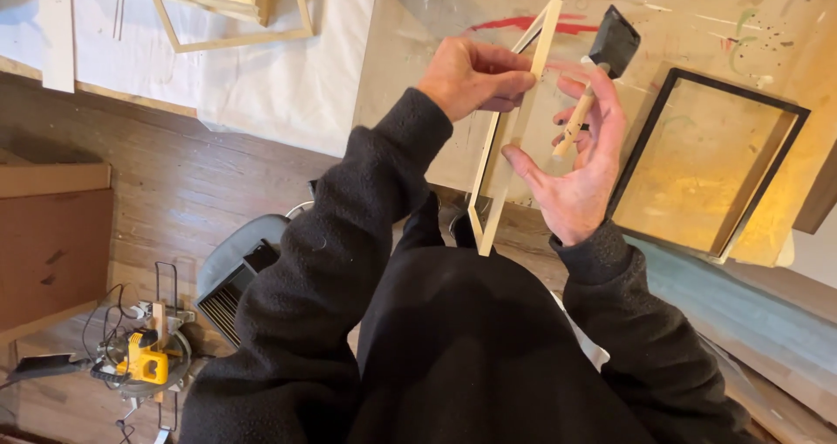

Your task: Painting the interior and exterior edges of a wooden picture frame with black paint using a foam brush.

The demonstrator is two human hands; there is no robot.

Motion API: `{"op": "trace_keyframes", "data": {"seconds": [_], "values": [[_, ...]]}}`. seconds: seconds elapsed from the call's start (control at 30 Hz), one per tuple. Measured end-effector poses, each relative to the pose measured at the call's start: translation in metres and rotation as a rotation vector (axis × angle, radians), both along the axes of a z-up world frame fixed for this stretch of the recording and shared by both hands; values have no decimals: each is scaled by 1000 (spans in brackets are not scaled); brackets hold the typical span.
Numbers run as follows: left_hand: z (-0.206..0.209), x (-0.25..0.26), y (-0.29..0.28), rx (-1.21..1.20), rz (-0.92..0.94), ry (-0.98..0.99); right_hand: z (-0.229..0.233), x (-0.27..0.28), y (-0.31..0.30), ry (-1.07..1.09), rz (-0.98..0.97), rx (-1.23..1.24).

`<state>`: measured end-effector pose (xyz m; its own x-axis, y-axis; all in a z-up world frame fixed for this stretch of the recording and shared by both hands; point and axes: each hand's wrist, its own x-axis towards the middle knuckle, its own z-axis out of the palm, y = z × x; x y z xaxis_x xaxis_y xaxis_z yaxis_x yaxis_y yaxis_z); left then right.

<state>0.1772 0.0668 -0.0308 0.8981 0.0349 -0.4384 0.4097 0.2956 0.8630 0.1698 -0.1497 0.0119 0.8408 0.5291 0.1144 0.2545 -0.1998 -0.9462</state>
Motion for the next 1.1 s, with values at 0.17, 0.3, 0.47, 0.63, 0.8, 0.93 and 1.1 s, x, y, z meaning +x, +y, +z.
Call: {"op": "trace_keyframes", "data": {"seconds": [0.17, 0.3, 0.47, 0.63, 0.8, 0.93, 1.1], "values": [[5, -31, -4, 12, 67, -75, -2, -3, -3, -25, 2, 4], [34, -114, -27, 377, 196, -257, -5, 1, 0, -112, 2, -2], [37, -192, -60, 735, 2, -405, -7, -1, 0, -67, 22, 11], [25, -199, -77, 771, 17, -450, -10, 0, -4, -112, 55, 3], [22, -195, -79, 781, 36, -503, -3, 7, -5, -101, 17, -44], [22, -193, -83, 797, 69, -490, -26, 40, -50, -162, -103, -22], [20, -195, -88, 763, 84, -479, -99, 75, -126, -24, -254, -144]]}}
